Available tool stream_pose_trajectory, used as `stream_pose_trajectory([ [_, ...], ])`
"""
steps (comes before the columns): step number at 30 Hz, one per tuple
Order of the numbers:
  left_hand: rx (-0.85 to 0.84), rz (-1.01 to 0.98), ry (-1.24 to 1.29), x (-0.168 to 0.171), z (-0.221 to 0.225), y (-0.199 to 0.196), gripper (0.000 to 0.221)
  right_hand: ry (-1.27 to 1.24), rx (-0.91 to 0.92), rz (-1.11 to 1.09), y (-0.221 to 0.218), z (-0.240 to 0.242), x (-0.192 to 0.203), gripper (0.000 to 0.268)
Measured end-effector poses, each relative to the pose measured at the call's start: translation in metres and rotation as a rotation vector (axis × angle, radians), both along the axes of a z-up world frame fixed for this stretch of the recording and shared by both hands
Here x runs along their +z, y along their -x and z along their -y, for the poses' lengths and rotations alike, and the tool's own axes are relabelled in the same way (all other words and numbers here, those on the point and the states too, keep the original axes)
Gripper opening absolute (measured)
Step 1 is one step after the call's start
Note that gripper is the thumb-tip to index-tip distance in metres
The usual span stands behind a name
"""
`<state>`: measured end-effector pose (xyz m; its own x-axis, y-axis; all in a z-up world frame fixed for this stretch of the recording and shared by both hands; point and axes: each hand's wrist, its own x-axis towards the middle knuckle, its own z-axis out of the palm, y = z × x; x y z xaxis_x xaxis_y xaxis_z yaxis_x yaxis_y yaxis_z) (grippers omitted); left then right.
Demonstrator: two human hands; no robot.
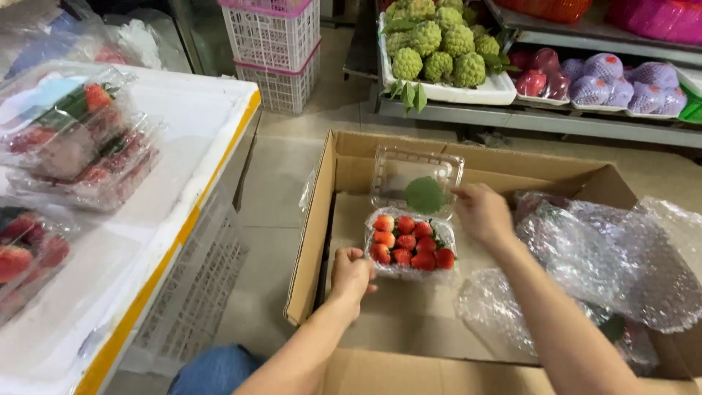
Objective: The person uses scissors to open a cardboard box, removes protective layers, and then sorts through individual plastic containers of strawberries, inspecting and organizing them.
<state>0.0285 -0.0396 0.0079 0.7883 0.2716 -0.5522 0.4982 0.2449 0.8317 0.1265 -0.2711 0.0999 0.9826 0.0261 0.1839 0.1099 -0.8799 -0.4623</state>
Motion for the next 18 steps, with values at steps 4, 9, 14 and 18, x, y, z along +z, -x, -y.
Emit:
stream_pose_trajectory([
  [4,0.005,0.0,0.024,-0.003,0.001,-0.005,0.034,0.226,0.035,-0.085,-0.048,-0.038,-0.013,0.049],
  [9,-0.022,-0.038,0.001,0.006,0.003,-0.007,0.037,0.493,0.099,-0.065,-0.088,-0.046,-0.033,0.048],
  [14,-0.018,-0.03,-0.015,0.002,0.005,-0.01,0.036,0.342,0.068,-0.098,-0.088,-0.038,-0.04,0.018],
  [18,-0.029,-0.042,-0.026,0.009,0.004,-0.007,0.037,0.237,0.073,-0.06,-0.058,-0.018,-0.026,0.013],
])
